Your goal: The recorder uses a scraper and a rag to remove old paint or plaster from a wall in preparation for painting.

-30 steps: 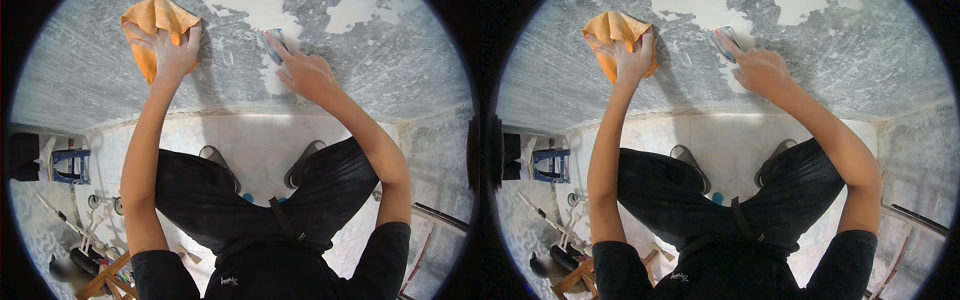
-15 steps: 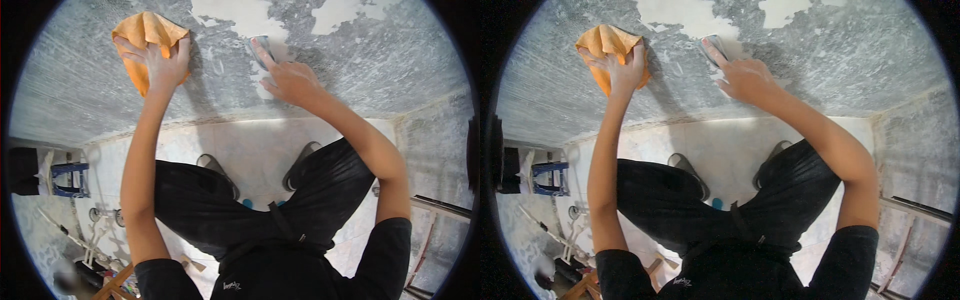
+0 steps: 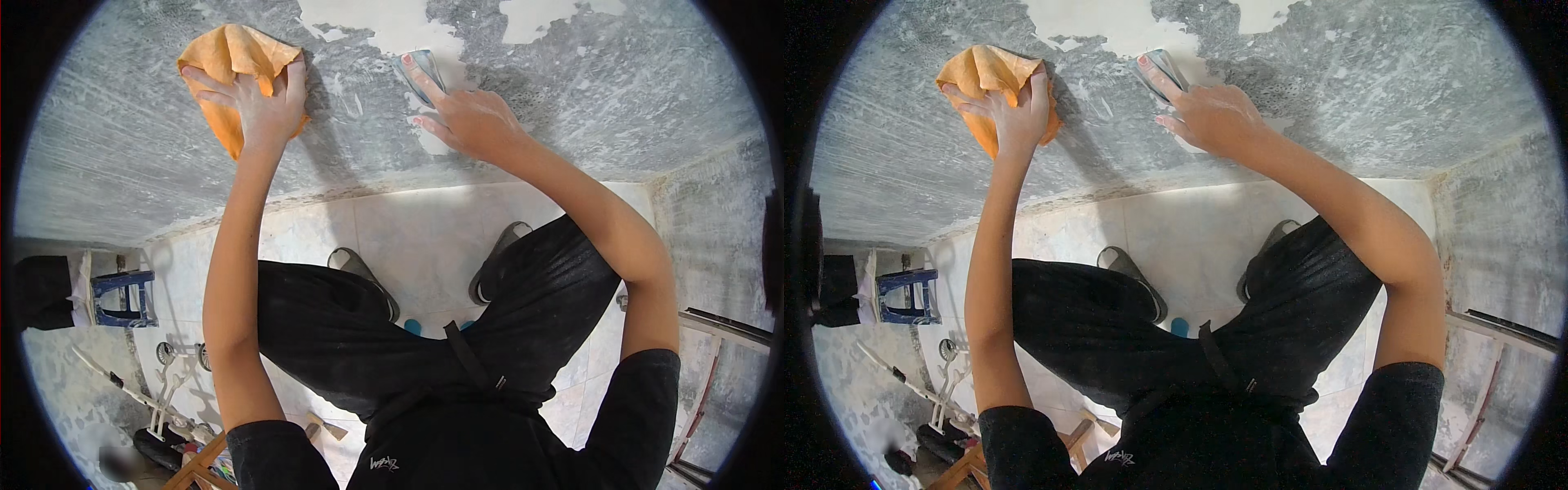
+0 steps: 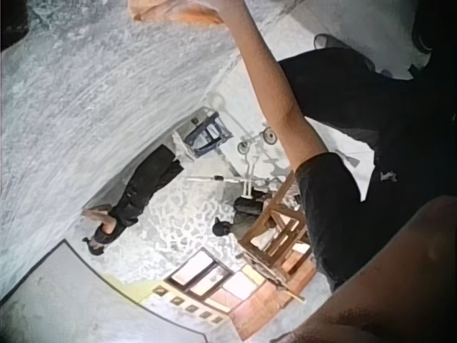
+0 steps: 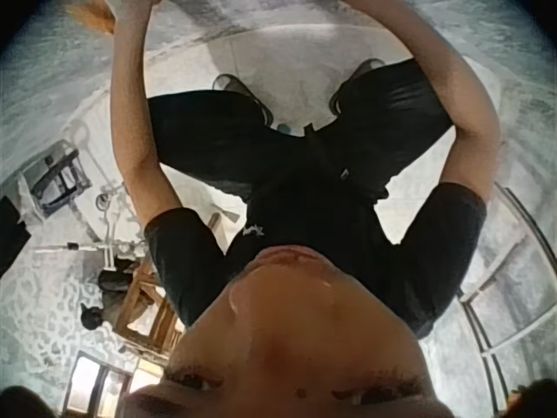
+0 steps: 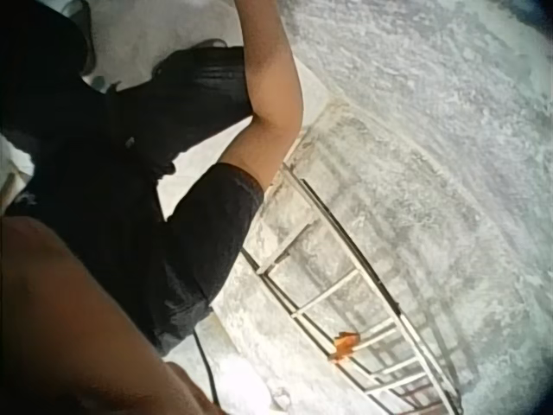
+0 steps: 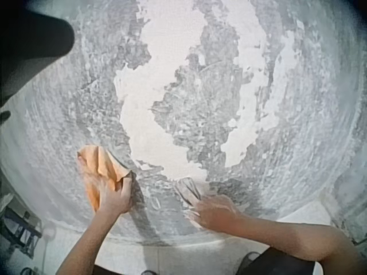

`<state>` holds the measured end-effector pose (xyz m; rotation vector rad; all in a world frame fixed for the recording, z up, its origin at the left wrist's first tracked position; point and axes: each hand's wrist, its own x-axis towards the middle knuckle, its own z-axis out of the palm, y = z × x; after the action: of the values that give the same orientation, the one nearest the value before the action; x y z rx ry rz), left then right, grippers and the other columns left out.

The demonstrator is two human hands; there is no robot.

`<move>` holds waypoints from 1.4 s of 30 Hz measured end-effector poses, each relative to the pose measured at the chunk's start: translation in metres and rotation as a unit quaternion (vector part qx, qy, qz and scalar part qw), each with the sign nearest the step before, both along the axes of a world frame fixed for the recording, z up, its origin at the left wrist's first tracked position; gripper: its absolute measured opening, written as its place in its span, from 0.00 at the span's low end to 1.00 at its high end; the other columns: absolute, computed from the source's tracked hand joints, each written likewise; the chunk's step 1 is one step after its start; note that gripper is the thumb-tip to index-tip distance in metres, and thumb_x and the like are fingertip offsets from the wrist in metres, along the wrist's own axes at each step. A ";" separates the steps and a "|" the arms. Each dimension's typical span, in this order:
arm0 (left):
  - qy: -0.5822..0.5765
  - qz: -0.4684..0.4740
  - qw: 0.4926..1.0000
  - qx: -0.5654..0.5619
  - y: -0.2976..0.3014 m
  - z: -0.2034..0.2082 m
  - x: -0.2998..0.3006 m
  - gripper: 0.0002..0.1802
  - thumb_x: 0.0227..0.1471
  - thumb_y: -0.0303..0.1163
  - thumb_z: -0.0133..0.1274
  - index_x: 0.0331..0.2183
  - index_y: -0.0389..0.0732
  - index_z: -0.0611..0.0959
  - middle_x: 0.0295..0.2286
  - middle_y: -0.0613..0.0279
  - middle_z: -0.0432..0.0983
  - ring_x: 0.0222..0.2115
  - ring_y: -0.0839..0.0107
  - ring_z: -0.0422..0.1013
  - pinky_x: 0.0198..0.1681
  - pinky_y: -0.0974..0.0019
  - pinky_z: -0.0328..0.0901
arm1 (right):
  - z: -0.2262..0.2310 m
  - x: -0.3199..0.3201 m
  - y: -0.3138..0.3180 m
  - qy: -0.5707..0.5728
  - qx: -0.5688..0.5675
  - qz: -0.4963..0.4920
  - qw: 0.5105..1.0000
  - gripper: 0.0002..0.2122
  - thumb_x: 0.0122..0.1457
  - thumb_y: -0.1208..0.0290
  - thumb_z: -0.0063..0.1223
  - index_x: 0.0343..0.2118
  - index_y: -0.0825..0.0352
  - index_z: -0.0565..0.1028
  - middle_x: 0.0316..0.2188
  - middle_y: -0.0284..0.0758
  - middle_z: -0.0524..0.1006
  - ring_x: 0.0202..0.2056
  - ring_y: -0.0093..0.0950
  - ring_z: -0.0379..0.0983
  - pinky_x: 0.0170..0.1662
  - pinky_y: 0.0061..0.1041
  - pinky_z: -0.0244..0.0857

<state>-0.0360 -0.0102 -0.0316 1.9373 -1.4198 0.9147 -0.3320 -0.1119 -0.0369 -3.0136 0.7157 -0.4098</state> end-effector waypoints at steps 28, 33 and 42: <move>-0.041 -0.021 0.998 0.053 -0.003 -0.014 -0.027 0.55 0.56 0.66 0.52 0.68 0.36 0.57 0.65 0.19 0.39 0.62 0.14 0.12 0.52 0.08 0.20 | -0.005 0.001 -0.004 0.007 0.013 0.002 1.000 0.36 0.70 0.69 0.46 0.75 0.55 0.40 0.34 0.46 0.81 0.30 0.42 0.80 0.33 0.37 0.76; -0.087 -0.023 0.992 0.083 -0.001 -0.019 -0.040 0.52 0.55 0.68 0.51 0.66 0.38 0.66 0.64 0.25 0.49 0.62 0.11 0.15 0.53 0.07 0.21 | -0.005 0.004 -0.004 -0.015 0.015 0.014 1.000 0.36 0.70 0.69 0.45 0.74 0.55 0.39 0.37 0.48 0.81 0.32 0.44 0.80 0.37 0.41 0.76; -0.200 -0.028 0.970 0.136 0.012 0.024 -0.015 0.35 0.57 0.67 0.47 0.54 0.52 0.82 0.62 0.49 0.62 0.71 0.38 0.31 0.60 0.12 0.28 | -0.003 -0.002 -0.006 -0.057 0.026 0.045 0.997 0.38 0.66 0.72 0.46 0.74 0.55 0.40 0.48 0.49 0.79 0.38 0.46 0.80 0.41 0.42 0.74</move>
<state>-0.0513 0.0022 -0.0076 1.9667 -1.9075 1.1855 -0.3340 -0.1181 -0.0399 -2.9319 0.5710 -0.5457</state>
